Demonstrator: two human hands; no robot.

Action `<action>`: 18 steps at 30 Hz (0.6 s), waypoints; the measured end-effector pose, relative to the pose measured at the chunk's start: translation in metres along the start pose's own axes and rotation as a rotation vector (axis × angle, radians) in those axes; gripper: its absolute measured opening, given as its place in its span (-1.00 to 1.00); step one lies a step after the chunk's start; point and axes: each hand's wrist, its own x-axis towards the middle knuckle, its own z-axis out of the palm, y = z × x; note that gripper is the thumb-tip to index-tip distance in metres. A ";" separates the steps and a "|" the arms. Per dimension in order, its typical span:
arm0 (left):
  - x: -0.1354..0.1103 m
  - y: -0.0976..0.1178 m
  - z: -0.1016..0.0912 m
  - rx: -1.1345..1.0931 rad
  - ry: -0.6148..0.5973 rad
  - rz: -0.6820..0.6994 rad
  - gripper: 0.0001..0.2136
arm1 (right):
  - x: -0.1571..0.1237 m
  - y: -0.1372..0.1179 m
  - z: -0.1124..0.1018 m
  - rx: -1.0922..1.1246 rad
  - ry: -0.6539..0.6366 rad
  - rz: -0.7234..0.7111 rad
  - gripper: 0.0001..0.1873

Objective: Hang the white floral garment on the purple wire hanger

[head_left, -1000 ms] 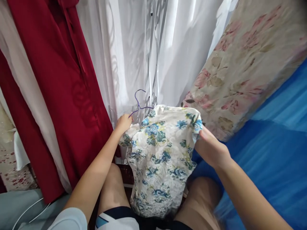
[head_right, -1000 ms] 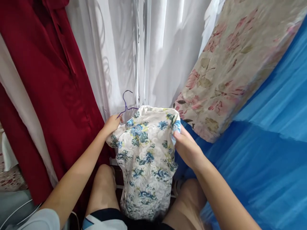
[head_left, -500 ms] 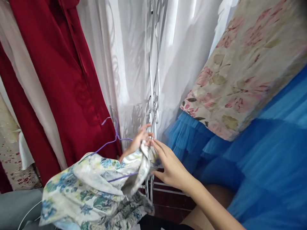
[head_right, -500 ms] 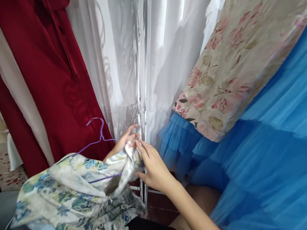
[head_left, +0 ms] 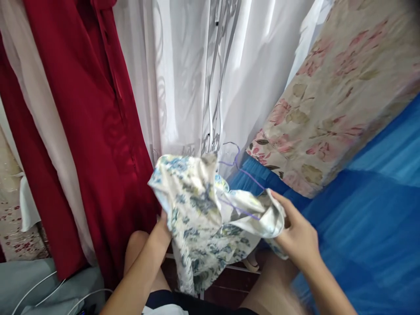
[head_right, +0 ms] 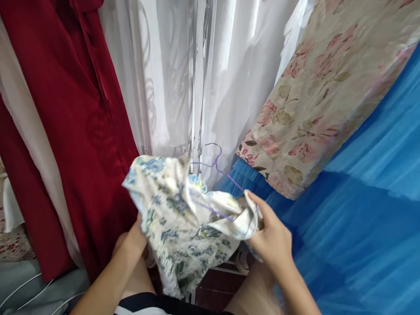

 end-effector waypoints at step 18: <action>-0.069 -0.065 -0.045 0.495 0.534 0.133 -0.45 | -0.006 -0.026 0.007 0.183 0.147 -0.145 -0.31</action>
